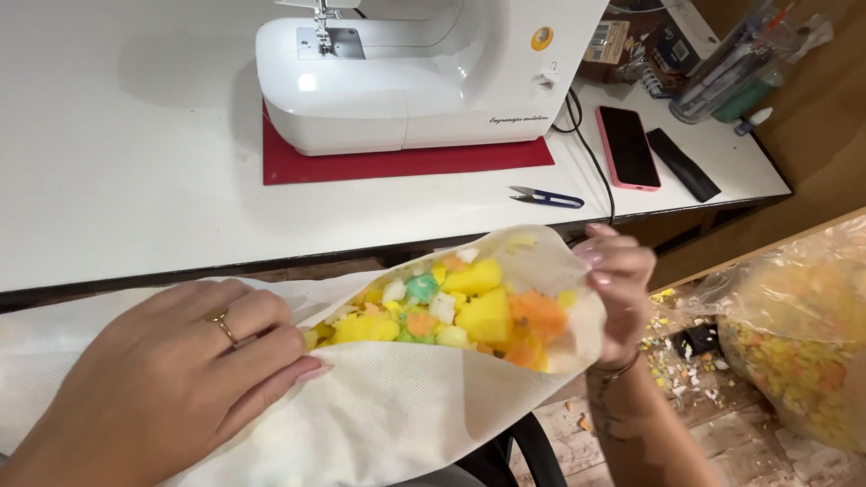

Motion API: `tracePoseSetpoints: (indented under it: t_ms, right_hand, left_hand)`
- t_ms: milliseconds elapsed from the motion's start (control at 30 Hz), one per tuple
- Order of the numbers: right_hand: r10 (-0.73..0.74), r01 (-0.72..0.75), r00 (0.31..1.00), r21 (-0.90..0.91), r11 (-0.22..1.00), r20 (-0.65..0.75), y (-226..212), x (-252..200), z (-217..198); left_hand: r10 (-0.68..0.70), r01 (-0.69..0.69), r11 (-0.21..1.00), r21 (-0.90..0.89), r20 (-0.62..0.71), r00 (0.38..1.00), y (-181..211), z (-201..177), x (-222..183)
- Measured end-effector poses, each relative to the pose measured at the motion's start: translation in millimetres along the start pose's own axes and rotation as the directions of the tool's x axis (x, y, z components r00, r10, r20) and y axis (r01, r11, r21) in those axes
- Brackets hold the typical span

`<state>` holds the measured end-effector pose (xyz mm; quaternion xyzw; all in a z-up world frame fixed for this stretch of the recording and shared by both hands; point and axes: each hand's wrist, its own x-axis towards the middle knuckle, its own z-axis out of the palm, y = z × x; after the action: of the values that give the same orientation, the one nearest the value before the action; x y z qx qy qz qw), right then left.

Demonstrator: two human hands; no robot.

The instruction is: Pinning the edge of a fabric bag filled with foam stuffing to prepare it for sewing

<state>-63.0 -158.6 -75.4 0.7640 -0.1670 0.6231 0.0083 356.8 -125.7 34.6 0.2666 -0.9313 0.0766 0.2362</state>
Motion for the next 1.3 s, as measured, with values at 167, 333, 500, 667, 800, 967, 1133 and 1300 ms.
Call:
tracePoseSetpoints:
  t_ms: [167, 333, 500, 667, 800, 967, 1133, 1300]
  right_hand:
    - [-0.076, 0.077, 0.993, 0.001, 0.997, 0.087, -5, 29, 18]
    - [-0.032, 0.006, 0.993, 0.22, 0.976, 0.118, -13, 40, 12]
    - [0.02, -0.141, 0.954, 0.388, 0.911, 0.299, -17, 54, 5]
    - [0.154, -0.23, 0.874, 0.113, 0.967, 0.46, -11, 66, -15]
    - [0.24, -0.18, 0.82, -0.165, 0.97, 0.519, -24, 87, -7]
    - [0.266, -0.137, 0.762, -0.254, 0.957, 0.591, -19, 89, -10]
    - [0.296, 0.026, 0.721, -0.452, 0.892, 0.627, -40, 102, -11]
    - [0.221, -0.029, 0.701, -0.283, 0.959, 0.678, -34, 98, -18]
  left_hand:
    - [0.0, 0.001, 0.999, 0.045, -0.015, 1.0, 1, 3, 2]
    - [-0.134, 0.134, 0.991, 0.005, -0.01, 0.991, -4, 7, -5]
    - [-0.207, 0.213, 0.974, 0.08, -0.077, 0.975, -12, 9, -9]
    - [-0.187, 0.19, 0.98, 0.051, -0.061, 0.981, 6, -5, -7]
    - [-0.279, 0.285, 0.946, 0.156, -0.06, 0.958, 18, 1, -10]
    - [-0.332, 0.325, 0.941, 0.092, 0.08, 0.94, 4, 21, -15]
    - [-0.228, 0.223, 0.954, 0.199, 0.006, 0.974, -9, 30, -13]
    - [-0.275, 0.264, 0.948, 0.179, 0.036, 0.961, -12, 28, -7]
